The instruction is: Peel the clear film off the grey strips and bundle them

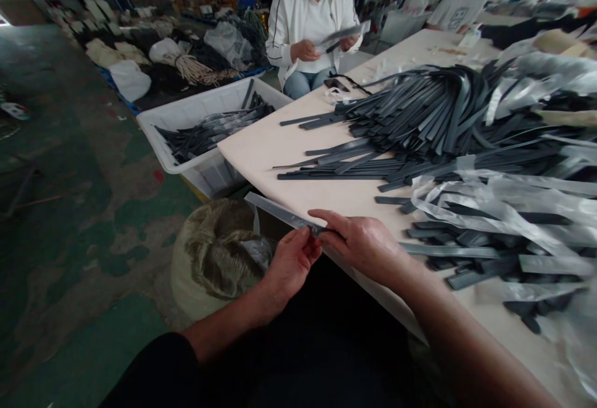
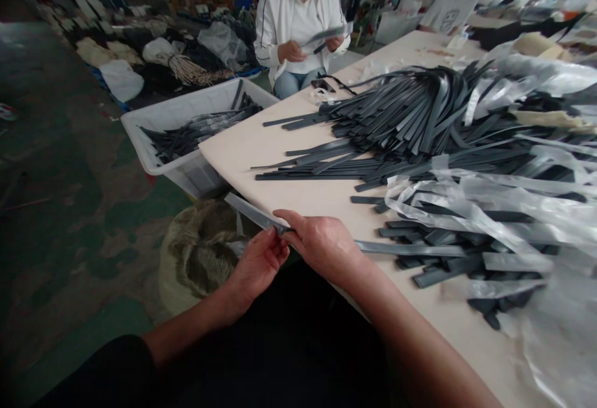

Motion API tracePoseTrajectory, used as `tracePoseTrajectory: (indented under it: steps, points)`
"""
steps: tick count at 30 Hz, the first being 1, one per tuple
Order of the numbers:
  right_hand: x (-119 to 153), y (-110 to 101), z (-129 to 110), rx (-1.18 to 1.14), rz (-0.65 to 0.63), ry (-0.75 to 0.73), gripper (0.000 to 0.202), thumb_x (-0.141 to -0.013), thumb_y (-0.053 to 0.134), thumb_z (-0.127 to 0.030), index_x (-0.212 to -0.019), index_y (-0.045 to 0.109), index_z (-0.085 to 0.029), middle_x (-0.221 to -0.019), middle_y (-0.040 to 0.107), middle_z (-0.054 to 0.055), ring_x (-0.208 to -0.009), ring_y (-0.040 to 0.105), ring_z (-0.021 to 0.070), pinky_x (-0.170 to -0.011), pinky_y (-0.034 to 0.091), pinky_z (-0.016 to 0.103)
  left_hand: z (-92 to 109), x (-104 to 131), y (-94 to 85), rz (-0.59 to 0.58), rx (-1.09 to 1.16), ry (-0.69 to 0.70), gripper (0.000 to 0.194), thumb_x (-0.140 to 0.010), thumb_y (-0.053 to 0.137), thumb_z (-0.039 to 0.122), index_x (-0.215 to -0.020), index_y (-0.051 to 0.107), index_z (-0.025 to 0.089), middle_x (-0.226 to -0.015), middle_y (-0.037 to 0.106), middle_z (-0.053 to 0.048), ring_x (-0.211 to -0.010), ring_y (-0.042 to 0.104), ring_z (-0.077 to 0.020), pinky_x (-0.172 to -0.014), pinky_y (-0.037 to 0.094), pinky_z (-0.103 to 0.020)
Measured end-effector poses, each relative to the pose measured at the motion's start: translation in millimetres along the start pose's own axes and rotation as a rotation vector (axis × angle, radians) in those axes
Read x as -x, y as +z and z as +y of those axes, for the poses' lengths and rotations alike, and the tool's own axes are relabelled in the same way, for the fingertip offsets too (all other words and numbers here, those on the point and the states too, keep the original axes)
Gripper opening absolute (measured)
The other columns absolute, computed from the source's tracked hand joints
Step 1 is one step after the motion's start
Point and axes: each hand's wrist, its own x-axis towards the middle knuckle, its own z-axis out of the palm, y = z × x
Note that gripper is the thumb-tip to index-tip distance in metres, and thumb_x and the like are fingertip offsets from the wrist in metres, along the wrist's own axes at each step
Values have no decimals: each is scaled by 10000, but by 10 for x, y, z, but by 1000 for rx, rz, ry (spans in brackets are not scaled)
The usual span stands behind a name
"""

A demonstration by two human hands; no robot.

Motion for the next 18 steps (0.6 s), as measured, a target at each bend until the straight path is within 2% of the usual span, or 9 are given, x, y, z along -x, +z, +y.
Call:
tracePoseTrajectory:
  steps: [3,6,8,11,15,16,18]
  points:
    - [188,-132,-89,-26,45,-15,447,-919,562,-274,-1365,529,-293,-874,770,22,-741,735,227,-607,497,271,239,-33,22,82,42,81,158,-725,817,203,-765,676,144,-679,698,10,-592,642,-84,-596,529,-177]
    - [613,-348,-36,-131,97,-18,424,-940,522,-295,-1362,510,-331,-835,764,-16,-653,726,178,-547,501,236,564,-69,-20,165,70,150,82,-804,729,150,-746,671,146,-654,692,16,-552,627,-70,-568,518,-163]
    - [878,-431,-19,-158,124,-22,391,-946,502,-291,-1333,533,-338,-759,752,-36,-559,702,150,-488,490,211,634,-33,-53,176,50,151,69,-809,716,141,-749,680,145,-660,699,9,-547,630,-75,-544,513,-163]
    - [1079,-377,-90,-197,132,-23,360,-926,496,-225,-1258,588,-330,-717,747,-54,-494,681,123,-453,485,181,459,116,-68,154,-6,54,80,-755,774,179,-787,709,144,-686,716,-9,-566,647,-96,-531,518,-178]
    - [1096,-112,-196,-286,98,51,366,-894,502,-174,-1211,625,-311,-864,777,-37,-646,732,131,-546,532,179,132,328,-30,75,-57,-151,228,-660,855,234,-818,732,126,-745,733,-41,-614,659,-112,-572,539,-198]
    - [1107,-57,-194,-304,95,88,353,-897,503,-182,-1203,632,-301,-875,777,-29,-664,732,132,-563,536,182,97,355,-21,62,-56,-169,247,-644,867,241,-817,733,127,-753,734,-40,-628,661,-111,-587,541,-197]
    - [1174,6,-154,-348,88,162,315,-914,506,-217,-1192,638,-284,-855,770,-19,-660,721,127,-576,535,182,81,369,-14,52,-44,-123,264,-613,889,242,-796,728,142,-751,731,-24,-642,662,-106,-607,544,-195]
